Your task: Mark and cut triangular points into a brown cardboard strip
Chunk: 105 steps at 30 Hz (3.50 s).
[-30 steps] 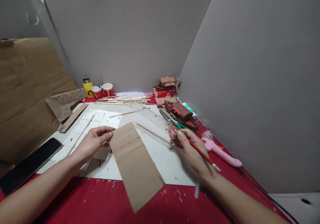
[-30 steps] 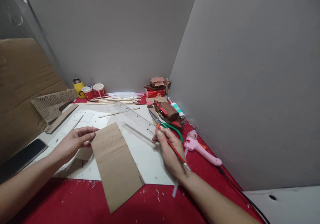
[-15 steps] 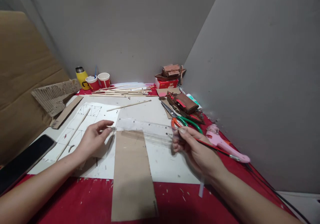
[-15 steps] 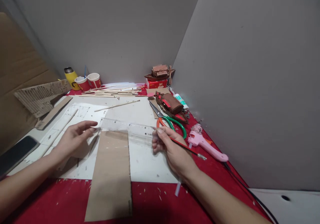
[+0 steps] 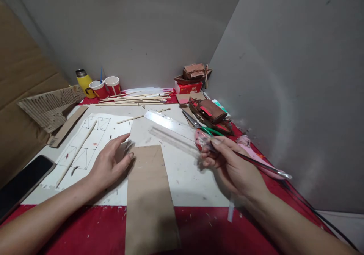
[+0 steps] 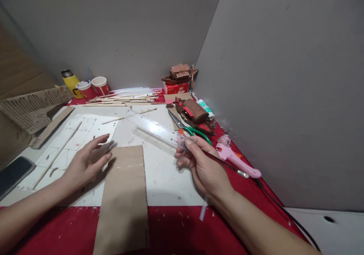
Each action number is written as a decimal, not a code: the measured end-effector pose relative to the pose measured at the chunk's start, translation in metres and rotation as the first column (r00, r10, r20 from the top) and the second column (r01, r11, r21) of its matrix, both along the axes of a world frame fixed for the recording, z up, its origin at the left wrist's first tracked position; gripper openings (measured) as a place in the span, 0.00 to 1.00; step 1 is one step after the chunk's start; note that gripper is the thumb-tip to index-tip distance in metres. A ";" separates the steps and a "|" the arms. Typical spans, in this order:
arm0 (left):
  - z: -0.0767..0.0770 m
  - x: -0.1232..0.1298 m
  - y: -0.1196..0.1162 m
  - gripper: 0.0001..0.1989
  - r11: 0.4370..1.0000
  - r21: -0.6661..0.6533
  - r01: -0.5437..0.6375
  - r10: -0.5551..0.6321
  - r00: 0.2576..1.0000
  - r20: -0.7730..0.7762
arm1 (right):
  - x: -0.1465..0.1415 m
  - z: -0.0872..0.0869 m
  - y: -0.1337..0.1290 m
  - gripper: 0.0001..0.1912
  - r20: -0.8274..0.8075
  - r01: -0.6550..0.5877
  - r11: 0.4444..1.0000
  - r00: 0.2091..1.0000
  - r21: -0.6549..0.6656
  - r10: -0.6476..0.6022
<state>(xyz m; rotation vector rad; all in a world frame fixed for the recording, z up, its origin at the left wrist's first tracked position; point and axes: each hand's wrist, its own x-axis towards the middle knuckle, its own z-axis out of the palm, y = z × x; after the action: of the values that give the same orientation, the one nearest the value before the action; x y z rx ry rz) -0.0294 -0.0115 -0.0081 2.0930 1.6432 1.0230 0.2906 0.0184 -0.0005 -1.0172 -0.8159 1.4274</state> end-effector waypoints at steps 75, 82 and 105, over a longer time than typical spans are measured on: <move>0.028 0.014 0.008 0.24 0.757 -0.615 0.219 0.351 0.657 0.667 | -0.010 -0.011 -0.038 0.05 0.871 -0.784 0.496 0.480 0.374 0.102; 0.021 0.028 0.014 0.28 0.721 -0.640 0.266 0.333 0.676 0.657 | -0.010 -0.012 -0.036 0.06 0.882 -0.782 0.528 0.456 0.330 0.123; 0.010 0.016 -0.006 0.26 0.912 -0.103 0.398 -0.407 0.841 -0.357 | -0.008 -0.010 -0.038 0.07 0.863 -0.774 0.573 0.457 0.267 0.216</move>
<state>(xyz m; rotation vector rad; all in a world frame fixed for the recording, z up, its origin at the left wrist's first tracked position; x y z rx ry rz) -0.0139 -0.0177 0.0015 2.5840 1.2502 0.4862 0.2821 -0.0196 -0.0110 -0.7881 -2.3055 0.9754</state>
